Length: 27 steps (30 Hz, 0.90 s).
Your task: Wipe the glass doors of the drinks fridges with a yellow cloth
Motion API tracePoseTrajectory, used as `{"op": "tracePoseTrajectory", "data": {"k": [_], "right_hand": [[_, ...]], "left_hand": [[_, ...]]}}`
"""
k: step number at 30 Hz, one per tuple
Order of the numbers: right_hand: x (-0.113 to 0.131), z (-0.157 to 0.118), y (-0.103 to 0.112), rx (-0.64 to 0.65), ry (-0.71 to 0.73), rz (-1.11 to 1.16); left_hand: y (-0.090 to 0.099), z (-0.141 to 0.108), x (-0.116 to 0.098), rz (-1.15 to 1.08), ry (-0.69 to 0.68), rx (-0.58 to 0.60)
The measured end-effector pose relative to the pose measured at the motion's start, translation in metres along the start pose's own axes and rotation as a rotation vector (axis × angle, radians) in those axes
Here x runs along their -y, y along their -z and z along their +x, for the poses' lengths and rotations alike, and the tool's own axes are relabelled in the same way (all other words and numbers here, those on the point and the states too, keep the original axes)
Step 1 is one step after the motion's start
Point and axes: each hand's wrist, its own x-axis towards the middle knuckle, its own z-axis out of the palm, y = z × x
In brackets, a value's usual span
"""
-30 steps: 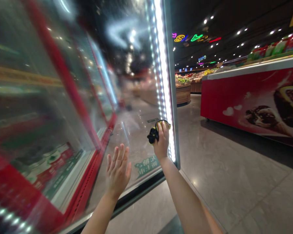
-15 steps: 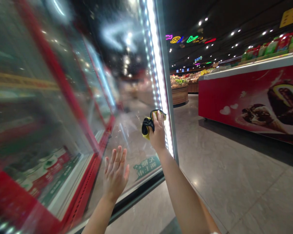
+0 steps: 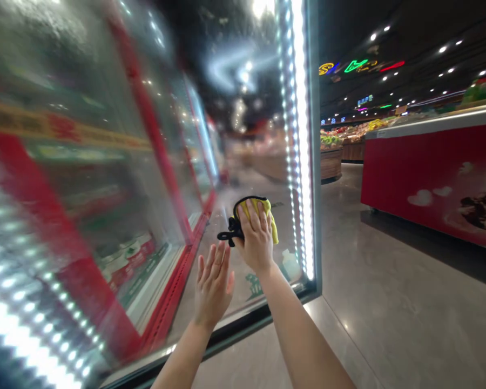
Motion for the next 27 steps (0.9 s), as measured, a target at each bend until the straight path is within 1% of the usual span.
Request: {"op": "tracePoseTrajectory", "data": {"k": [1,2,3,5,6,7,8,9,12,14,16,18,20,22,24,27], "right_hand": [[-0.002,-0.006,0.0,0.023,0.039,-0.008],[-0.007,-0.011,0.0,0.014,0.054,-0.009],[-0.015,-0.015,0.0,-0.031,0.029,-0.007],[-0.028,-0.016,-0.002,-0.232,-0.13,0.011],[-0.03,-0.011,-0.005,-0.32,-0.214,0.023],[-0.027,-0.005,-0.008,-0.371,-0.272,0.037],[-0.018,0.002,-0.011,-0.373,-0.292,0.05],[-0.005,0.008,-0.014,-0.334,-0.275,0.062],[0.039,0.014,-0.017,-0.111,-0.084,0.077],[0.057,0.009,-0.016,-0.03,0.015,0.084],[0.058,0.004,-0.015,-0.042,0.033,0.092],[0.05,0.003,-0.017,-0.107,-0.013,0.095],[0.042,0.007,-0.023,-0.169,-0.061,0.093],[0.038,0.014,-0.029,-0.193,-0.072,0.095],[0.042,0.019,-0.035,-0.192,-0.071,0.101],[0.058,0.022,-0.043,-0.178,-0.06,0.134]], "left_hand": [[0.003,-0.001,0.004,0.013,0.015,-0.008],[0.006,-0.002,0.009,0.027,0.031,-0.017],[0.01,-0.003,0.015,0.039,0.047,-0.027],[0.018,-0.004,0.027,0.063,0.082,-0.052],[0.023,-0.005,0.032,0.075,0.101,-0.065],[0.027,-0.006,0.037,0.083,0.12,-0.074],[0.03,-0.007,0.04,0.085,0.141,-0.079],[0.034,-0.007,0.043,0.082,0.159,-0.08],[0.041,-0.01,0.047,0.06,0.19,-0.07],[0.044,-0.013,0.05,0.067,0.208,-0.065],[0.045,-0.017,0.055,0.089,0.242,-0.059],[0.044,-0.02,0.06,0.103,0.268,-0.048],[0.04,-0.023,0.064,0.103,0.283,-0.037],[0.035,-0.024,0.066,0.101,0.294,-0.03],[0.029,-0.023,0.066,0.108,0.305,-0.025],[0.026,-0.019,0.067,0.133,0.323,-0.006]]}}
